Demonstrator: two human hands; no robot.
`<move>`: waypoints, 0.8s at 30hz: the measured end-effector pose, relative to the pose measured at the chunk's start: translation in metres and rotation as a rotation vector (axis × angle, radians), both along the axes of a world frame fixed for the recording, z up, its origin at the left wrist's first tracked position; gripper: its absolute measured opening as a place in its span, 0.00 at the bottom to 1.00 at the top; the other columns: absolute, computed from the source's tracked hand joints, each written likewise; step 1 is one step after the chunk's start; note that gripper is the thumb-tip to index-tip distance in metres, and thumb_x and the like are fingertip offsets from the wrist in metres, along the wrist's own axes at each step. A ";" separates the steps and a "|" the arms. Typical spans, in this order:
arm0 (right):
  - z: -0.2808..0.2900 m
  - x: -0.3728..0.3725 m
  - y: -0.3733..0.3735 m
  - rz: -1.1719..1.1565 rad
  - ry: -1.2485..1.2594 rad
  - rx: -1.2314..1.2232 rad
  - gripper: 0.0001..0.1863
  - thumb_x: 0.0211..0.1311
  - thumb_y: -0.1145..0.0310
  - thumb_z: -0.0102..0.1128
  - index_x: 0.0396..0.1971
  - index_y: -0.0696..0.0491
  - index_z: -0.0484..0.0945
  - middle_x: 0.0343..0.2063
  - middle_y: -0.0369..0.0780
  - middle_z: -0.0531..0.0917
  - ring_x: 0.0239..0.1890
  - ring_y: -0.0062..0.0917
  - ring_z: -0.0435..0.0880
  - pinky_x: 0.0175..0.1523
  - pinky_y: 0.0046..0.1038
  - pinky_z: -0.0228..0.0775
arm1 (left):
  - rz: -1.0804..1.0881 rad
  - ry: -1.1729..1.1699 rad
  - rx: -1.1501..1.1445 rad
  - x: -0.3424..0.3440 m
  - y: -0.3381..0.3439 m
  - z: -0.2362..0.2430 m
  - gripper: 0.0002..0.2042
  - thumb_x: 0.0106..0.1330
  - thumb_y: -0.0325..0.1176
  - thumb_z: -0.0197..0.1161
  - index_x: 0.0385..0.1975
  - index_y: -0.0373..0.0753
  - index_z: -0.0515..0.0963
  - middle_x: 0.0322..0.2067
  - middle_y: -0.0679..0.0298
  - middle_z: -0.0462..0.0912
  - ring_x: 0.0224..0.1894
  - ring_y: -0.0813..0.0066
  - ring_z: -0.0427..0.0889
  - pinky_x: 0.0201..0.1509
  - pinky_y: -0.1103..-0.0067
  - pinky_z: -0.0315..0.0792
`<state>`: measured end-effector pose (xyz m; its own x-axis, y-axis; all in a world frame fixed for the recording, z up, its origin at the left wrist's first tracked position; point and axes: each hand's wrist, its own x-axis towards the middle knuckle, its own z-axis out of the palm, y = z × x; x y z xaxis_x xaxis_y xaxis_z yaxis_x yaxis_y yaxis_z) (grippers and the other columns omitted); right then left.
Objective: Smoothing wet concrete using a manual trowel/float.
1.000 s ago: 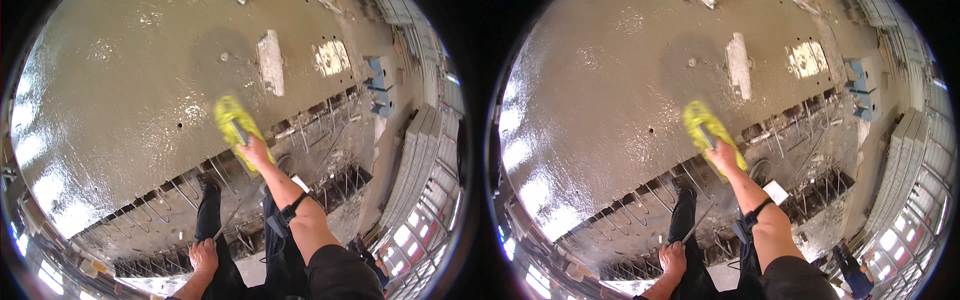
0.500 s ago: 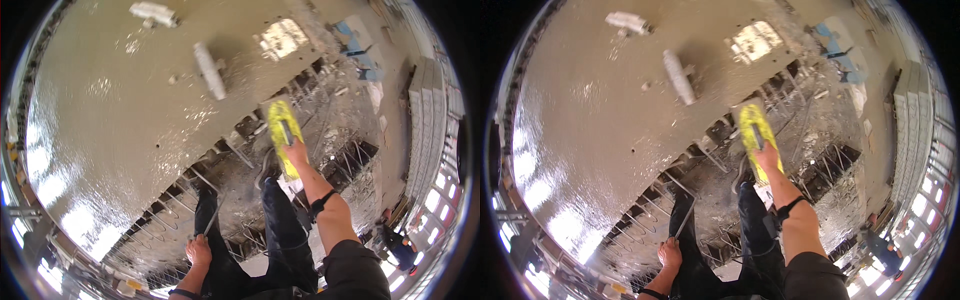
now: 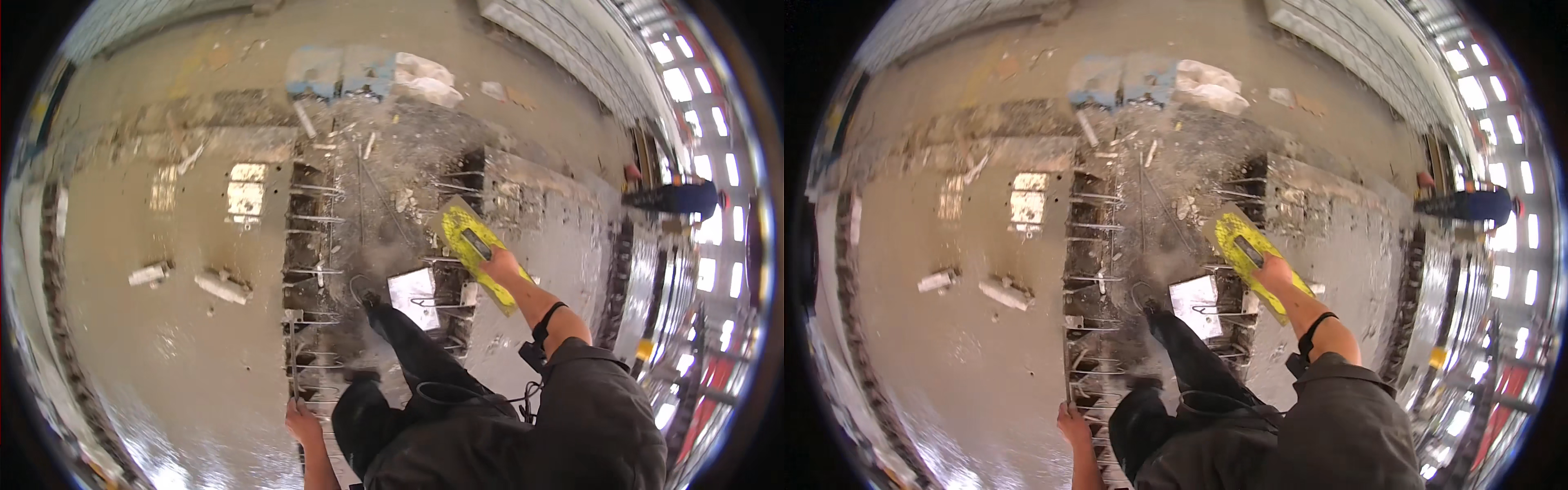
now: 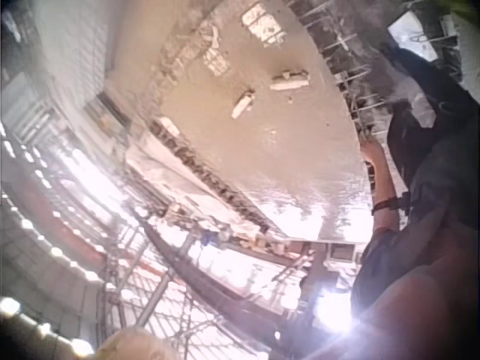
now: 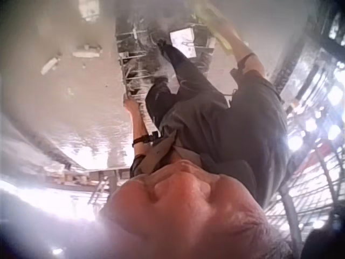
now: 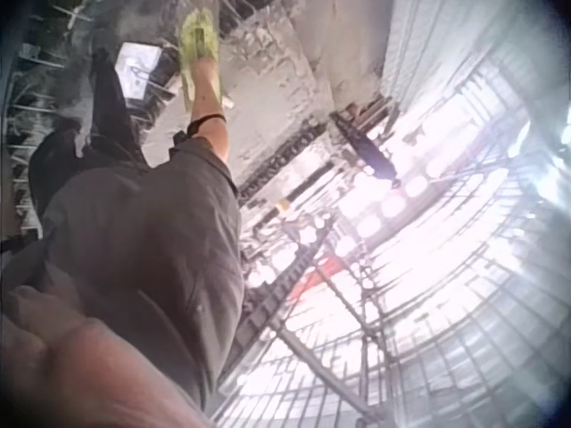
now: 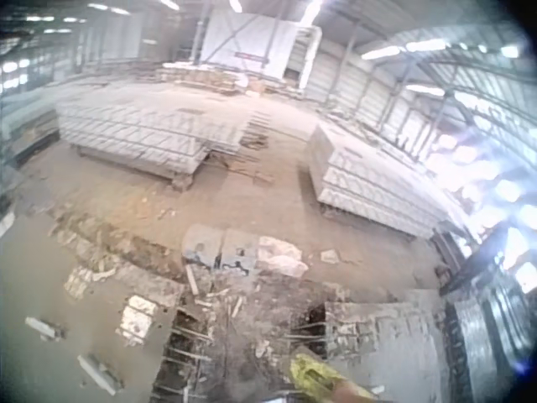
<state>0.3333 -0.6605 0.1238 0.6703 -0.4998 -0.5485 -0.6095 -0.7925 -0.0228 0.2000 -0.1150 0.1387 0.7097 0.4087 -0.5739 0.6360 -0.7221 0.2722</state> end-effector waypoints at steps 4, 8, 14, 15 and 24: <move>0.034 -0.109 -0.027 -0.154 0.016 -0.129 0.23 0.40 0.57 0.64 0.37 0.55 0.77 0.31 0.49 0.82 0.36 0.42 0.82 0.43 0.39 0.73 | -0.034 -0.099 -0.051 0.021 0.008 0.011 0.16 0.63 0.37 0.52 0.42 0.32 0.77 0.37 0.42 0.80 0.41 0.42 0.77 0.45 0.59 0.69; 0.066 -0.231 -0.018 -0.377 0.120 -0.066 0.21 0.39 0.58 0.64 0.35 0.54 0.80 0.29 0.48 0.83 0.35 0.39 0.83 0.41 0.37 0.74 | -0.054 -0.005 -0.179 0.015 0.023 0.008 0.13 0.61 0.34 0.52 0.34 0.30 0.78 0.25 0.47 0.80 0.29 0.55 0.78 0.36 0.63 0.69; 0.109 -0.373 0.015 -0.651 0.300 -0.028 0.19 0.40 0.61 0.65 0.33 0.56 0.80 0.25 0.46 0.83 0.27 0.33 0.85 0.37 0.33 0.76 | -0.309 -0.002 -0.078 -0.107 0.167 -0.080 0.11 0.59 0.33 0.54 0.24 0.30 0.78 0.16 0.54 0.75 0.20 0.64 0.72 0.27 0.69 0.67; 0.122 -0.383 0.020 -0.736 0.316 0.017 0.18 0.40 0.61 0.66 0.32 0.57 0.80 0.24 0.46 0.83 0.26 0.32 0.85 0.37 0.33 0.76 | -0.582 0.031 0.034 -0.121 0.195 -0.084 0.12 0.60 0.34 0.55 0.24 0.31 0.78 0.15 0.55 0.74 0.18 0.66 0.72 0.23 0.70 0.66; 0.125 -0.427 -0.005 -0.828 0.324 0.064 0.18 0.39 0.61 0.67 0.30 0.57 0.81 0.22 0.45 0.83 0.25 0.32 0.84 0.34 0.33 0.76 | 0.225 0.058 -0.186 0.008 0.166 -0.018 0.15 0.63 0.42 0.54 0.20 0.37 0.74 0.12 0.66 0.67 0.12 0.75 0.65 0.13 0.76 0.57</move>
<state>-0.0940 -0.6653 0.2492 -0.0851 -0.7172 -0.6917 -0.9703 -0.0982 0.2211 0.2083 0.0509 0.1203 0.5771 0.4362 -0.6904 0.7927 -0.5024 0.3452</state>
